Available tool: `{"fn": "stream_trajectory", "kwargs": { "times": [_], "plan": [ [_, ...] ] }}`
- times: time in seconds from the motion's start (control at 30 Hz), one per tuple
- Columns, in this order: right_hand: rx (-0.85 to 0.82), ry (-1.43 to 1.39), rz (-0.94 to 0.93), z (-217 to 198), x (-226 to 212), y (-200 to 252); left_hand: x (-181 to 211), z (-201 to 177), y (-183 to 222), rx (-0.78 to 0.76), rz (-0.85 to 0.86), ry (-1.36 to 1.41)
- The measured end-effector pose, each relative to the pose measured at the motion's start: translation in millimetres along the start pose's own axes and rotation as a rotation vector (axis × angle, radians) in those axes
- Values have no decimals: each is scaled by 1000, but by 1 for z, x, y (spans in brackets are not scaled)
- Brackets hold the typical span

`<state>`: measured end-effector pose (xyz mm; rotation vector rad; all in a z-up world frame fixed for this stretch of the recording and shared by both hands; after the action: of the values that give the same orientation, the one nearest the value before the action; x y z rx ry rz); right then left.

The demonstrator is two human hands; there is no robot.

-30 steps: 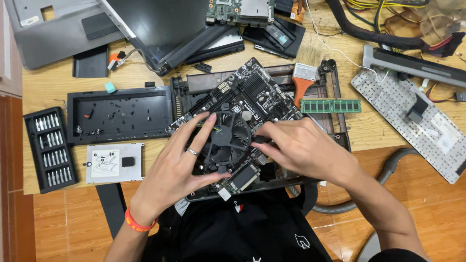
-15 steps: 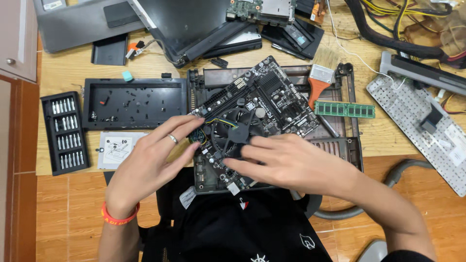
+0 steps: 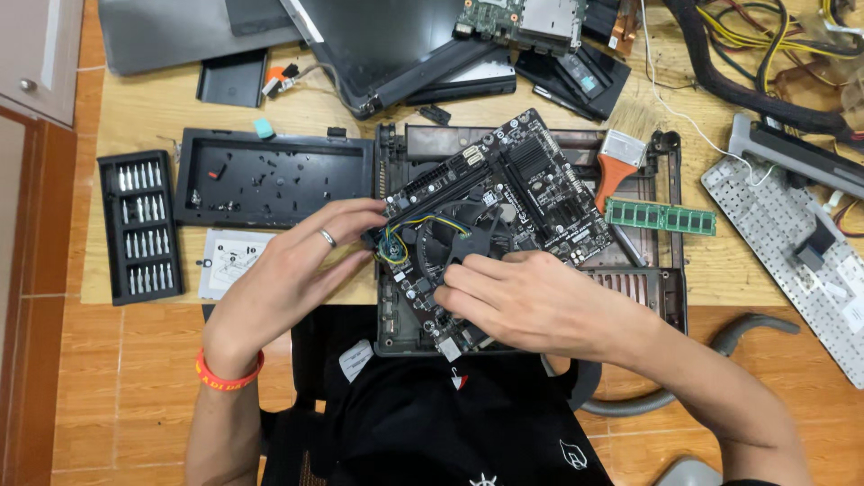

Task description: The person removes a cooling fan from a motherboard, uses a brush and a thin tool to clean the processor surface, and inserts a memory module into a slot.

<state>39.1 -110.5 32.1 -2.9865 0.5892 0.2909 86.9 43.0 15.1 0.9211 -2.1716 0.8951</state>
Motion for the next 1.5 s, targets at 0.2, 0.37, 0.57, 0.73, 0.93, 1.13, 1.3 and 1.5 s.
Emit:
{"fn": "stream_trajectory", "kwargs": {
  "times": [0.2, 0.37, 0.57, 0.73, 0.93, 1.13, 1.3, 1.5],
  "plan": [
    [42, 12, -10, -8, -2, 1, -7, 0, 5, 30, 9, -67],
    [32, -35, -3, -5, -2, 0, -3, -4, 11, 127, 103, -196],
    [103, -67, 0, -11, -3, 0, -7, 0, 18, 219, 24, -252],
    [137, -113, 23, -15, -2, -3, -1, 4, 24, 329, 65, -293],
    [152, -117, 31, -17, -3, -3, -1, 0, 23, 360, 35, -198],
    [151, -144, 24, -26, -6, -2, 7, -5, 15, 249, 17, -150],
    [225, 17, 40, -46, -7, -10, 7, 4, 16, 199, 53, -167],
    [332, 84, 94, -59, 16, -44, 13, -8, 24, 293, 102, -153]
  ]
}}
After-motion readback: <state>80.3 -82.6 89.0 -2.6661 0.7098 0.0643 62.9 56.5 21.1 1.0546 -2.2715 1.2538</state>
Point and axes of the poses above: each hand's wrist, its own y-axis away from the middle knuckle, its own z-axis out of the palm, x = y × z, the point moved 9 cm from there along -y, towards the middle knuckle, and after that the axes turned 2 degrees about z, right-handed, at the moved point
